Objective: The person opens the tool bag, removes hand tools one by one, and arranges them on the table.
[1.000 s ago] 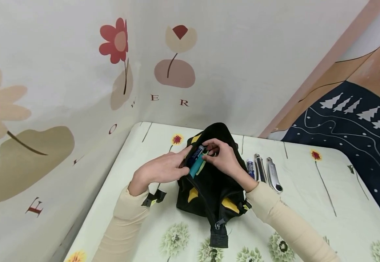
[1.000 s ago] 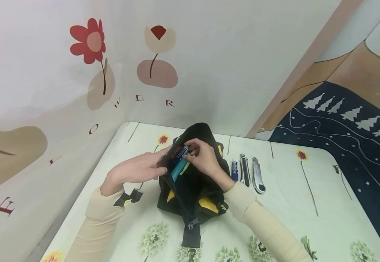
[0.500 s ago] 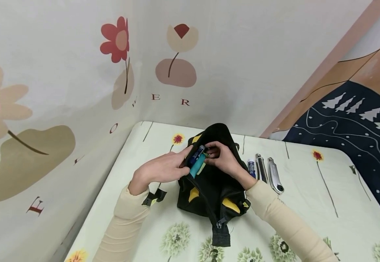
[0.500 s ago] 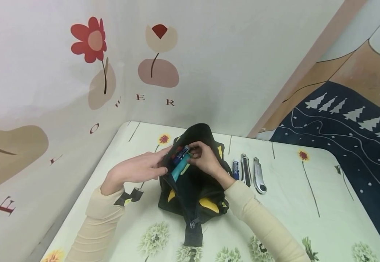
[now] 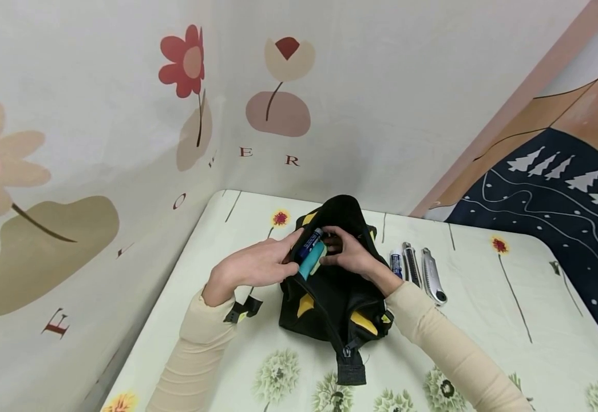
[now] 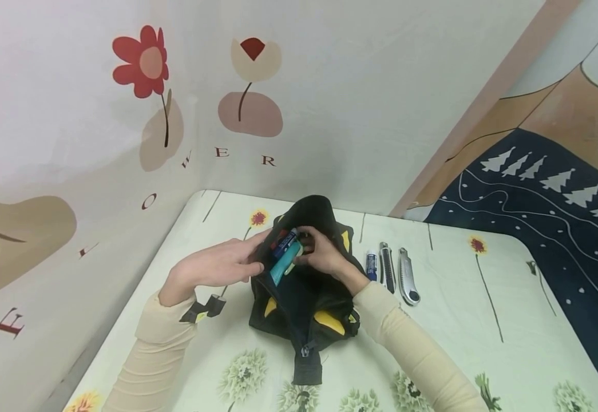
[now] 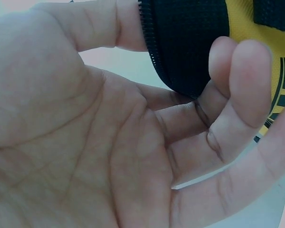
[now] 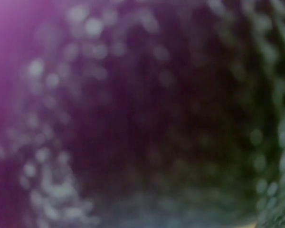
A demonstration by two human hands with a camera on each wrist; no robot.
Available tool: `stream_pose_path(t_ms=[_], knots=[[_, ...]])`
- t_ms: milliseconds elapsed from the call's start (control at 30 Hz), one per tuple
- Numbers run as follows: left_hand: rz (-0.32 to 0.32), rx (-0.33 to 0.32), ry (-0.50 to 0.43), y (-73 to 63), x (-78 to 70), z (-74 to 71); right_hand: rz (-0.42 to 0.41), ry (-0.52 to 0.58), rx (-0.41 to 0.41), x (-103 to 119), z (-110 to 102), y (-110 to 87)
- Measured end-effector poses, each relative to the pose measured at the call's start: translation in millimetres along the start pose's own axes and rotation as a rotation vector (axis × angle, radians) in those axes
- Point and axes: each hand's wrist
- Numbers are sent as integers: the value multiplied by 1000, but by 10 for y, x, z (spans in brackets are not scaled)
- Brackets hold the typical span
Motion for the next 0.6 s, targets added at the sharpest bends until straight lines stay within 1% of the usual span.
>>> stream_pose_path(t_ms=[67, 267, 467, 600], knots=[[2, -2, 2, -2, 3, -2, 10, 2, 17, -10, 2, 8], [9, -1, -5, -13, 1, -2, 42, 54, 56, 10, 11, -2], [1, -4, 5, -11, 2, 0, 65, 68, 64, -4, 9, -16], [-6, -4, 12, -7, 1, 0, 82, 122, 81, -9, 9, -25]])
Point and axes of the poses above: each hand's wrist, its own y-axis towards the middle knuckle, its own z-axis out of the palm, x = y × z, and after that the axes turned 8 degrees about y, right-handed
